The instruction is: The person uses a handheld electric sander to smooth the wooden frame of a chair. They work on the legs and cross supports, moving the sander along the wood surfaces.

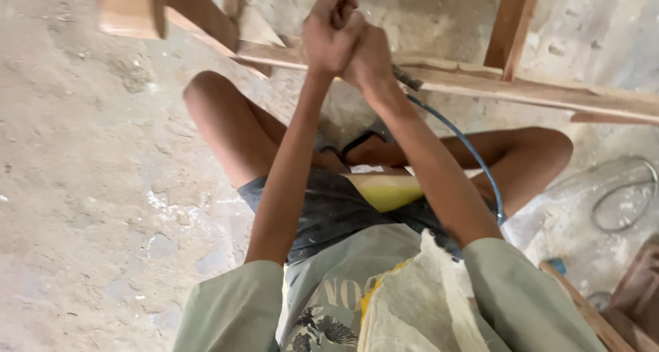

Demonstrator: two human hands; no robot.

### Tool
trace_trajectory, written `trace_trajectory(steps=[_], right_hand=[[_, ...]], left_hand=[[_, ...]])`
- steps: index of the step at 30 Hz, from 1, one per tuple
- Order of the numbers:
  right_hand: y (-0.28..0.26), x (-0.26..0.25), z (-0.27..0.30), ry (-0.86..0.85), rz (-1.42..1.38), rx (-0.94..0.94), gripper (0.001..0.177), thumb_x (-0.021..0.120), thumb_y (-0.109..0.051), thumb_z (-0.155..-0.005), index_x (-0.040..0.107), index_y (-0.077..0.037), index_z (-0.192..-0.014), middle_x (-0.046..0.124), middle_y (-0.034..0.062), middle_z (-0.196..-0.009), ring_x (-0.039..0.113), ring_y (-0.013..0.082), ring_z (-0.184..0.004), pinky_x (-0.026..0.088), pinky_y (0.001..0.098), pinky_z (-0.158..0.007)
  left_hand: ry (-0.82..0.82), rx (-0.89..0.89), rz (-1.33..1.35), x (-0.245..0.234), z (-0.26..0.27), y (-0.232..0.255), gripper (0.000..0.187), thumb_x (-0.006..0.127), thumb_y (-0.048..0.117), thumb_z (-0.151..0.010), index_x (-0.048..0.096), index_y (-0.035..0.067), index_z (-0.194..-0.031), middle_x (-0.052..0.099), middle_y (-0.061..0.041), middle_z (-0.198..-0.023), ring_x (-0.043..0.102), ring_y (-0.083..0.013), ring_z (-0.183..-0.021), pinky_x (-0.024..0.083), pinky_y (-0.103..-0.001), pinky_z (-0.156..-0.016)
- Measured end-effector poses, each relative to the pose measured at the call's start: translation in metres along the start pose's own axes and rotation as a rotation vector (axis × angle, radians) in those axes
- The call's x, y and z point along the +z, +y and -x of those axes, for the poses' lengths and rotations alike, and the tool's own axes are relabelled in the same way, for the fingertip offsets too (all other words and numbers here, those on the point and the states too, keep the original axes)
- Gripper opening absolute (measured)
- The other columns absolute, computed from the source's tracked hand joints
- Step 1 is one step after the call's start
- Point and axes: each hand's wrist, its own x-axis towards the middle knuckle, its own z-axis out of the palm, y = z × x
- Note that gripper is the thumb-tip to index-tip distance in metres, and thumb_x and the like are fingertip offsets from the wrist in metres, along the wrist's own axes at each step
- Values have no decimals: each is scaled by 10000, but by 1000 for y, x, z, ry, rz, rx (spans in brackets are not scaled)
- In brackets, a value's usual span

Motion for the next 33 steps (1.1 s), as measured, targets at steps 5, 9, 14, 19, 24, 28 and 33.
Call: trace_trajectory(steps=[5,9,14,19,24,28,33], right_hand=[[-78,23,-40,-138,-388,192,266,621,-309,-999,687,-53,-968,711,73,-745,658,145,-489,582,269,-418],[-93,15,-38,85,-406,104,225,715,-268,-827,699,-43,-833,717,102,-701,697,237,-543,582,350,-445],[-32,-3,12,36,-225,18,213,787,-216,-702,703,-25,-747,719,148,-704,727,326,-655,594,417,-582],[51,-44,65,72,38,1,197,779,-228,-796,724,-40,-807,722,165,-720,719,349,-668,581,454,-591],[145,-74,114,-47,186,189,282,785,-288,-803,715,-62,-957,738,183,-863,719,371,-801,587,472,-711],[198,-116,153,95,143,206,519,810,-288,-818,620,-57,-1242,721,222,-1064,688,430,-922,577,506,-774],[180,-149,174,163,303,-24,684,804,-269,-753,554,5,-1327,676,296,-1212,684,451,-950,572,506,-746]], left_hand=[[4,-94,-18,-69,-25,-27,165,705,110,-836,697,79,-998,654,-52,-808,575,-133,-752,518,-312,-711],[-46,-38,55,-76,-34,-22,162,666,76,-817,705,66,-973,689,-25,-838,624,-119,-778,535,-281,-721],[-90,-205,120,-19,3,-5,141,665,108,-809,701,42,-929,691,-15,-788,634,-127,-740,547,-291,-710],[-183,-49,98,77,35,24,175,681,127,-803,698,40,-954,683,-51,-804,622,-159,-748,551,-327,-710],[-392,-207,76,185,60,36,220,685,259,-767,717,109,-925,722,-32,-787,657,-154,-710,541,-328,-656],[-468,-241,184,250,85,58,285,719,317,-758,725,101,-943,733,-39,-807,671,-169,-745,552,-326,-698],[-491,-272,246,250,101,76,281,719,321,-758,697,127,-961,748,-44,-820,690,-201,-758,546,-343,-736]])
